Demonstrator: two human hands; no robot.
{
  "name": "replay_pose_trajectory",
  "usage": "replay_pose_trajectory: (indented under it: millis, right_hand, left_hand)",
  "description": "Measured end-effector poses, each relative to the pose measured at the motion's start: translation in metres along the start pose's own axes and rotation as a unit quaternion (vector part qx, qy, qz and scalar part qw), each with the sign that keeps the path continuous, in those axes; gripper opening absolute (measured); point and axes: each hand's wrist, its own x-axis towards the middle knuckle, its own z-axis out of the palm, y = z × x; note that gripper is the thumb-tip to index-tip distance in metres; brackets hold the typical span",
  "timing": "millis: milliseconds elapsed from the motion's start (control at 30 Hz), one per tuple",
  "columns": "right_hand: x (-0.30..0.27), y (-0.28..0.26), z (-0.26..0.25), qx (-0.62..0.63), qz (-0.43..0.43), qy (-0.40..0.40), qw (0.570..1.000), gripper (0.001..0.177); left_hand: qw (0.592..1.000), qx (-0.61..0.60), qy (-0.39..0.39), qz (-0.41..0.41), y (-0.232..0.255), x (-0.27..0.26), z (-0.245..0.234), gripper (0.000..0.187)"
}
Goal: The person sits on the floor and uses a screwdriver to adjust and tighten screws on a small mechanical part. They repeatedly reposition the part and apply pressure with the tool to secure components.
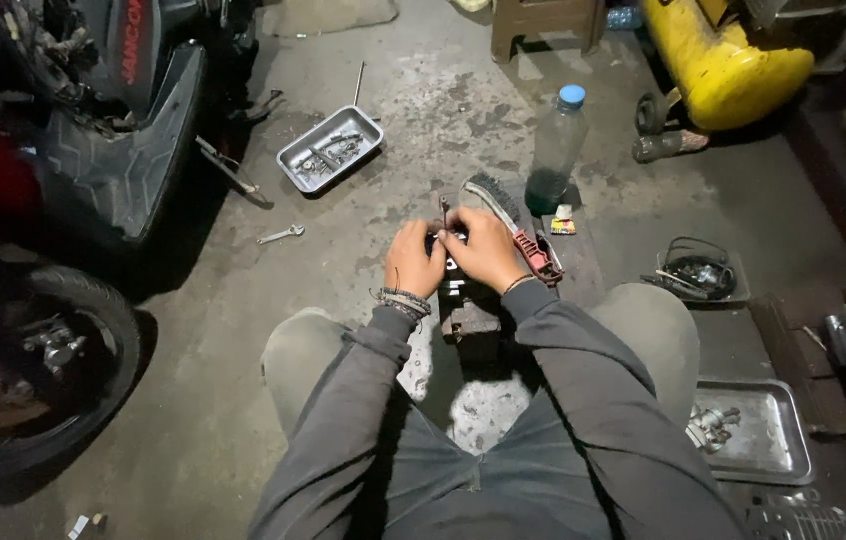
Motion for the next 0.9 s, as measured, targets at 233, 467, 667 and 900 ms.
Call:
replay_pose_trajectory:
  millis: [233,467,667,900]
  right_hand:
    - [0.001,0.002,0.000,-0.013,-0.001,-0.009,1.000,0.019]
    - [0.000,-0.002,-0.002,-0.020,-0.004,-0.010,1.000,0.021]
    - [0.000,-0.002,-0.003,-0.024,-0.006,-0.007,1.000,0.020]
    - [0.000,0.000,0.001,-0.014,0.010,-0.005,1.000,0.020]
  left_hand:
    - [1.000,0.002,0.007,0.021,0.010,0.003,-0.010,0.011]
    - [1.000,-0.006,-0.002,0.022,0.015,0.001,-0.016,0.012]
    - [1.000,-0.010,-0.002,0.021,0.014,0.002,-0.015,0.012]
    - [1.000,-0.001,0.000,0.027,0.011,0.002,-0.012,0.013]
